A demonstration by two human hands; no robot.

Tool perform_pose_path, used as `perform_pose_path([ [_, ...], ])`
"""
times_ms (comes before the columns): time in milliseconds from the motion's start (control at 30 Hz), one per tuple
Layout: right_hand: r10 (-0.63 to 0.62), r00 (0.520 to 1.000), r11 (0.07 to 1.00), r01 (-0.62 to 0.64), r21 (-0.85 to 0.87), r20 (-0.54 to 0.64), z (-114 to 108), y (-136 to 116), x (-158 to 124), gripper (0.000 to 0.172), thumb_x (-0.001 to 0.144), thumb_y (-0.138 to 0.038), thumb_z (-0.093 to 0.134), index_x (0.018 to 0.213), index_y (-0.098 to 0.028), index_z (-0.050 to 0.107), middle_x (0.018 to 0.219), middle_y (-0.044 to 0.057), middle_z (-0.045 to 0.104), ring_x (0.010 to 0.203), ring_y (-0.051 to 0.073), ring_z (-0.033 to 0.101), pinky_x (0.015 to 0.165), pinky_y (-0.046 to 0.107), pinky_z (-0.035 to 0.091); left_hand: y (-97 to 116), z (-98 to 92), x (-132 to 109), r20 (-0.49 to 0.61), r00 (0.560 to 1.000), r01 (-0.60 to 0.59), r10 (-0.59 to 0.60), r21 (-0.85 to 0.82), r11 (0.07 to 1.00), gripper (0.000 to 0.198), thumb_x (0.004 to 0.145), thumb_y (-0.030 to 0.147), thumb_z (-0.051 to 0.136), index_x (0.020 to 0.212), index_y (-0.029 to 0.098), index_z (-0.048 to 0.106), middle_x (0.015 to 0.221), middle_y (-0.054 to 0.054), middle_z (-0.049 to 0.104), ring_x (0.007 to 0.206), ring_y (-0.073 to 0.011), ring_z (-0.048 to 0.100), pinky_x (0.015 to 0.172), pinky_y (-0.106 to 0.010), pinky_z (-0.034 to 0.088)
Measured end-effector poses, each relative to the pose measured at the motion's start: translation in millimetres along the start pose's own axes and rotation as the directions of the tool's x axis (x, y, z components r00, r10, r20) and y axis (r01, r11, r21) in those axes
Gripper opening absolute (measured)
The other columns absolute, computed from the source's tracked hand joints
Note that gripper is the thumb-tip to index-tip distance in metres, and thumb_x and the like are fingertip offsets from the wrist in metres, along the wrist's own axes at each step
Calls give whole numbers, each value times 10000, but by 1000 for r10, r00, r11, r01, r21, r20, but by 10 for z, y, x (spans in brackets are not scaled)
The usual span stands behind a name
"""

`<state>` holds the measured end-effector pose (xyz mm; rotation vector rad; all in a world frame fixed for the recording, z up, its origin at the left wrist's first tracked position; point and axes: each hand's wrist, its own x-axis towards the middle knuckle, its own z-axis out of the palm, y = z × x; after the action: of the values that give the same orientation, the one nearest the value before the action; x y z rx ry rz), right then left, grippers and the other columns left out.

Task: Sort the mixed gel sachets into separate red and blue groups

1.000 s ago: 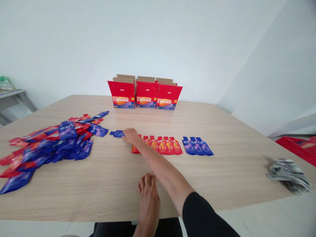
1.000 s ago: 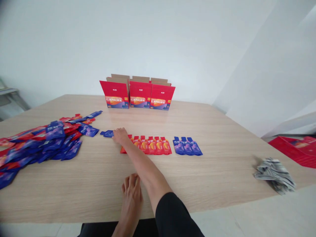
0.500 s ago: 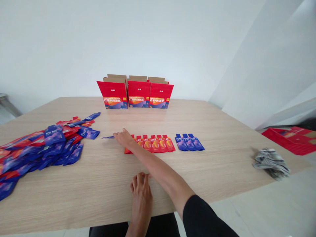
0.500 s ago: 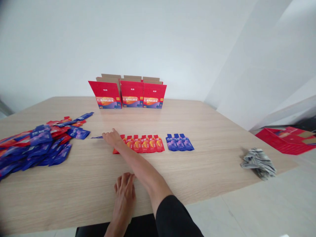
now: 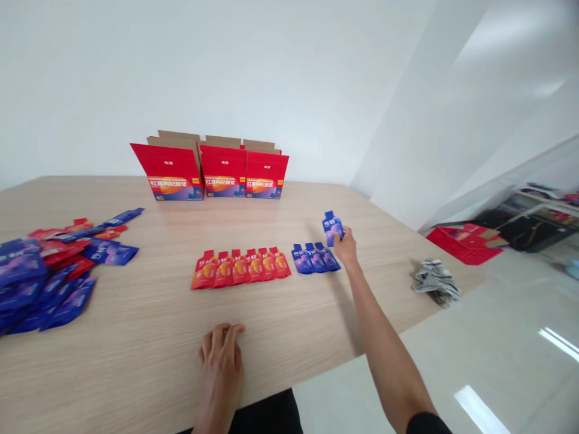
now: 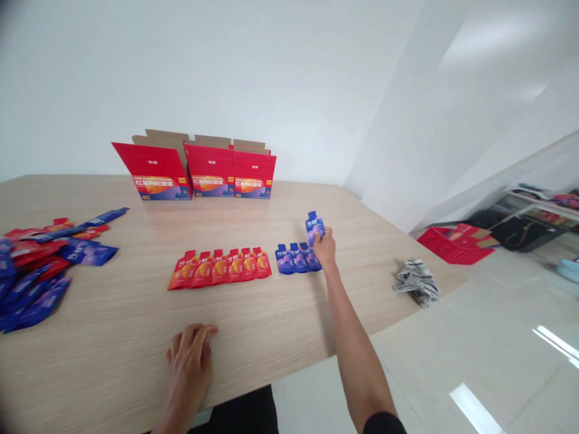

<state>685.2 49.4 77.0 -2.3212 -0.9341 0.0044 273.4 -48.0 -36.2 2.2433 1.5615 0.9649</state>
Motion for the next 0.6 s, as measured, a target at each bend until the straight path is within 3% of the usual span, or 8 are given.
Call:
perform_pose_path([
  [100,106,994,992,-105,-71,11,-193,541,131,460,1028,-314,504,1435,-109,568,1220,209,753,1107,273,726,936,299,520,45,-11,6,-24,1000,14,-13,23,1000,400,946,51,426,1094,239,746,1129,-99,689,1076,-288,569,908,-452,458],
  [200,164,985,979,-156,-129,54,-187,819,122,416,1011,-281,539,1375,-101,629,1214,211,758,1119,272,732,928,288,522,93,-30,10,-41,999,8,-7,27,1000,394,949,58,415,1079,244,737,1112,-99,685,1069,-291,570,898,-444,458],
  [333,190,975,968,-166,-190,114,-14,934,93,437,1026,-270,525,1418,-101,617,1288,188,736,1210,270,704,975,296,513,128,-55,15,-37,999,20,-19,35,999,373,981,90,409,1078,241,736,1109,-98,685,1054,-289,575,884,-437,456],
  [600,151,977,951,-102,-292,151,204,905,43,466,1048,-359,499,1407,-105,653,1360,236,663,1302,331,634,1077,406,471,44,-26,8,-19,1000,21,-20,41,999,373,983,86,432,1091,244,753,1117,-91,695,1056,-287,584,878,-423,454],
])
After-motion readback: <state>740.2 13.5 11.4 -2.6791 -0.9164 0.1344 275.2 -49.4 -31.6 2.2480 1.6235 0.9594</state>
